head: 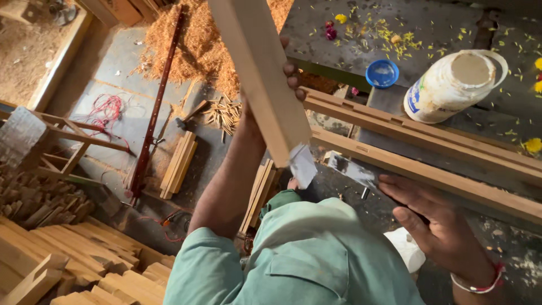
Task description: The person applies white glue to the edges of wooden planks using a brush. They repeatedly dip the brush into a container of glue and spread it along the length of the wood pieces, handling them one at a time.
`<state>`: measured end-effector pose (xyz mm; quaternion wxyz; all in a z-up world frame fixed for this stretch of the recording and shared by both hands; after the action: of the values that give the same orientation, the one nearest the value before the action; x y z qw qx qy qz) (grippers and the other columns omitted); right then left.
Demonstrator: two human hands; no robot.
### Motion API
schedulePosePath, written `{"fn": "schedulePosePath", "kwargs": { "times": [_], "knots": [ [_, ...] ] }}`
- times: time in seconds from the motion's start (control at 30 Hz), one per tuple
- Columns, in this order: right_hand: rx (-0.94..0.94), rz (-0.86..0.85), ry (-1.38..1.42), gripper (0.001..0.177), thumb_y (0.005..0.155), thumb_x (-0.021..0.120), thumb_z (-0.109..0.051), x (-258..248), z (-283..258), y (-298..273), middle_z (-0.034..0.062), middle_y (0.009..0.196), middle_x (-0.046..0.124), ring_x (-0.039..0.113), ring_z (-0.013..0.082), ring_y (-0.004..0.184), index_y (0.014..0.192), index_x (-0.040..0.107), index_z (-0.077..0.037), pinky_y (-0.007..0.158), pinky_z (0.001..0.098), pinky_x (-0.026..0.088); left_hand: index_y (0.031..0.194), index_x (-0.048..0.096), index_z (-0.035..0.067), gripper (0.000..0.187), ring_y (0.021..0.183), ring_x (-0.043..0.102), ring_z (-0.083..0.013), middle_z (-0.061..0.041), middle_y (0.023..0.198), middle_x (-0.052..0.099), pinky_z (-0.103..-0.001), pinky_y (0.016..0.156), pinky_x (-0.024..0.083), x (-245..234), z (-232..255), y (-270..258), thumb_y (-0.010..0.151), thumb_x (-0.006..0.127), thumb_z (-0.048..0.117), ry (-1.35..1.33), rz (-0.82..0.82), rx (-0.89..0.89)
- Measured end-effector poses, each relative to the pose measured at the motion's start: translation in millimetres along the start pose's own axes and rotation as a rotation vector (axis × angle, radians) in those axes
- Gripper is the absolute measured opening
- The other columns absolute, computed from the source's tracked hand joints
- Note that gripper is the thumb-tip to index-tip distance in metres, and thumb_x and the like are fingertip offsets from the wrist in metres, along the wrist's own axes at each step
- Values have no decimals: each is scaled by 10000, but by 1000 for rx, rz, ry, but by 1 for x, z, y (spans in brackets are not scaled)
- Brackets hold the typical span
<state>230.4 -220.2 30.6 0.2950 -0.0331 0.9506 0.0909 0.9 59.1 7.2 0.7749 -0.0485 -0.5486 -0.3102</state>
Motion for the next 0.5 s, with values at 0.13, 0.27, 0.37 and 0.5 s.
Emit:
{"fn": "schedulePosePath", "kwargs": {
  "times": [0.13, 0.27, 0.37, 0.5],
  "knots": [
    [-42, -18, -230, 403, 921, 645, -216, -8, -25, 11, 71, 1374, 671, 632, 267, 1235, 1315, 674, -141, 1024, 371, 489, 1610, 364, 138, 666, 922, 607, -165, -38, 1028, 575, -369, 846, 559, -8, -19, -8, 1053, 634, 383, 8, -29, -5],
    [-46, -70, -316, 418, 892, 655, -230, -5, -46, 30, 84, 1308, 683, 634, 300, 1155, 1300, 688, -146, 961, 403, 505, 1603, 356, 171, 638, 942, 608, -183, -43, 1045, 567, -397, 868, 560, -13, -24, -7, 1071, 610, 415, -99, -27, -47],
    [-89, -61, -340, 412, 900, 652, -238, 1, -57, 40, 89, 1294, 684, 633, 305, 1139, 1299, 688, -139, 952, 413, 510, 1583, 352, 179, 648, 954, 613, -198, -59, 1059, 568, -412, 887, 567, -13, -24, -9, 1039, 609, 422, -139, -54, -51],
    [-89, -75, -346, 390, 916, 638, -232, 7, -60, 49, 74, 1314, 688, 640, 283, 1069, 1288, 684, -122, 934, 404, 519, 1609, 350, 161, 648, 957, 613, -203, -69, 1068, 568, -421, 877, 565, -17, -23, -10, 1060, 600, 398, -97, -41, -9]
  ]
}}
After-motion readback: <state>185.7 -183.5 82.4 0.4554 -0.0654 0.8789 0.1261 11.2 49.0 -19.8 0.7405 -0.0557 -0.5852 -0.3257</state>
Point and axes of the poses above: each hand's wrist, its own y-axis towards the middle knuckle, its own x-axis out of the palm, z = x × y, the point moved 4 cm from there along y, towards the middle knuckle
